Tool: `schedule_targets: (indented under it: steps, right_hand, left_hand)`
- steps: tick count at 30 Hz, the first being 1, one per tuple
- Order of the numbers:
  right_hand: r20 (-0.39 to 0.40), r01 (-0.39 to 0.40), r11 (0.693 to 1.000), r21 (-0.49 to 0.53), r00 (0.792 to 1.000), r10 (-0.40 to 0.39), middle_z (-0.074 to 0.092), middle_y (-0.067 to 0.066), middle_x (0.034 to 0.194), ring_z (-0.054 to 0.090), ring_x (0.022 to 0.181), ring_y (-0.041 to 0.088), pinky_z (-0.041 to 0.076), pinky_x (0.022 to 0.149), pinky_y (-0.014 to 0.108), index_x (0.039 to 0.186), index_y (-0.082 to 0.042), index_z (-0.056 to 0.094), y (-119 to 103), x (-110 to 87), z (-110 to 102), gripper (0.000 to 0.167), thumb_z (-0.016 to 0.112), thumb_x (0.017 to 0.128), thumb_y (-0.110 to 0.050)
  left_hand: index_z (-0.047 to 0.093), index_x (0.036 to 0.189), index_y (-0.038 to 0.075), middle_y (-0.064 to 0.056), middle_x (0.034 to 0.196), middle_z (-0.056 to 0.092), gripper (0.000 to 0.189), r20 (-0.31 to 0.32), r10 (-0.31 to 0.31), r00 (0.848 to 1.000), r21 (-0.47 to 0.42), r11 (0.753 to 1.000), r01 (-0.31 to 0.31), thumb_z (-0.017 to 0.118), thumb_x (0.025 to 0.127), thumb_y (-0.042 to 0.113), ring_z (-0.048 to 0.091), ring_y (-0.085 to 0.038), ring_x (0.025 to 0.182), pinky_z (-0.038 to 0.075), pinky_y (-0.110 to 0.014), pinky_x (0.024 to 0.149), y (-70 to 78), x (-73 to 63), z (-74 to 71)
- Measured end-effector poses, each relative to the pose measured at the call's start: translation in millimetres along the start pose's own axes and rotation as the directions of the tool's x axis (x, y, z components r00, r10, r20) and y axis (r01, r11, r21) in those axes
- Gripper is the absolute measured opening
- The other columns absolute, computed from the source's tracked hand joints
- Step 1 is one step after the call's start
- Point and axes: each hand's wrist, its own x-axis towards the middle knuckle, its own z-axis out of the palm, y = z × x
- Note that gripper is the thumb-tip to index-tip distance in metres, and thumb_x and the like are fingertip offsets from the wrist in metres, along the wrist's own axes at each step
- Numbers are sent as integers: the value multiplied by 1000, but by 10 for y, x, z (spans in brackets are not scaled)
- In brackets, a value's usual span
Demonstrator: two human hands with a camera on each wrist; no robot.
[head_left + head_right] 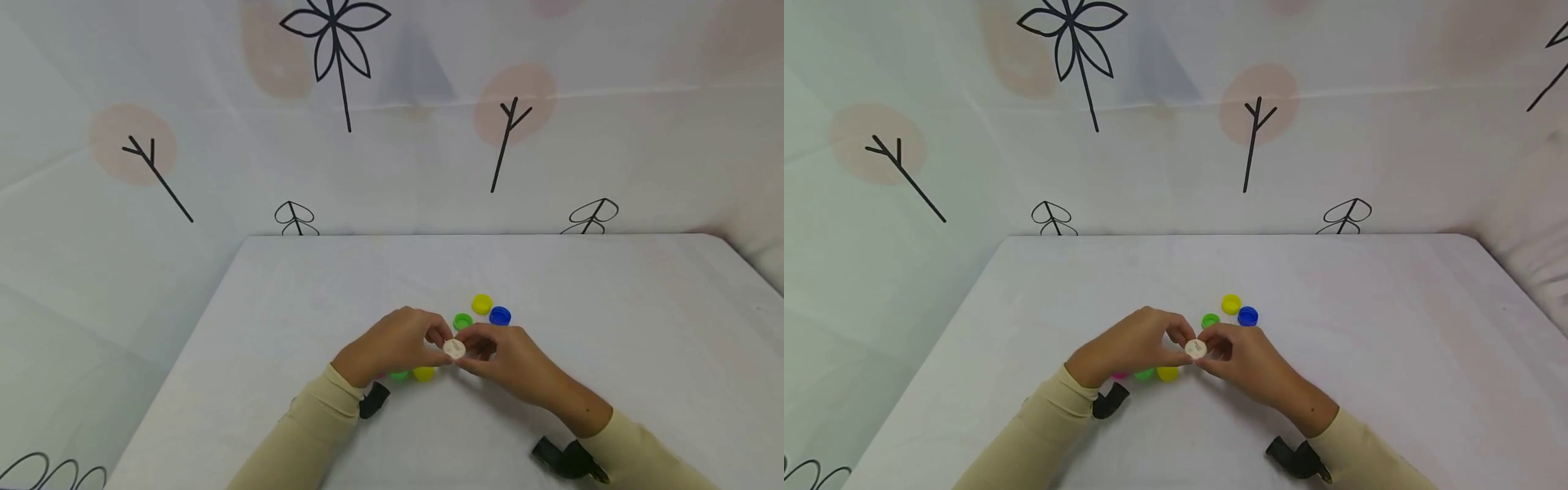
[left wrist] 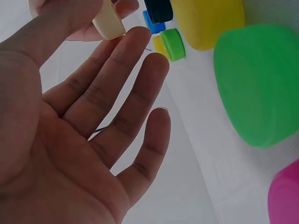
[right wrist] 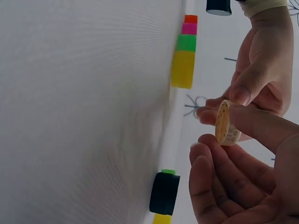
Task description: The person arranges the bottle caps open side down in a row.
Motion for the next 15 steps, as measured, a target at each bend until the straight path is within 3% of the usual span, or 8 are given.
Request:
schedule_targets:
  steps: [15]
  right_hand:
    - [128,-43,999,22,991,40,69,-9,75,62,70,2,52,64,20,110,-8,68,11,4,41,28,79,86,-15]
  left_hand:
    - [72,98,24,17,91,70,20,40,-10,999,142,990,4,81,83,34,59,1,83,46,-19,77,-8,2,75]
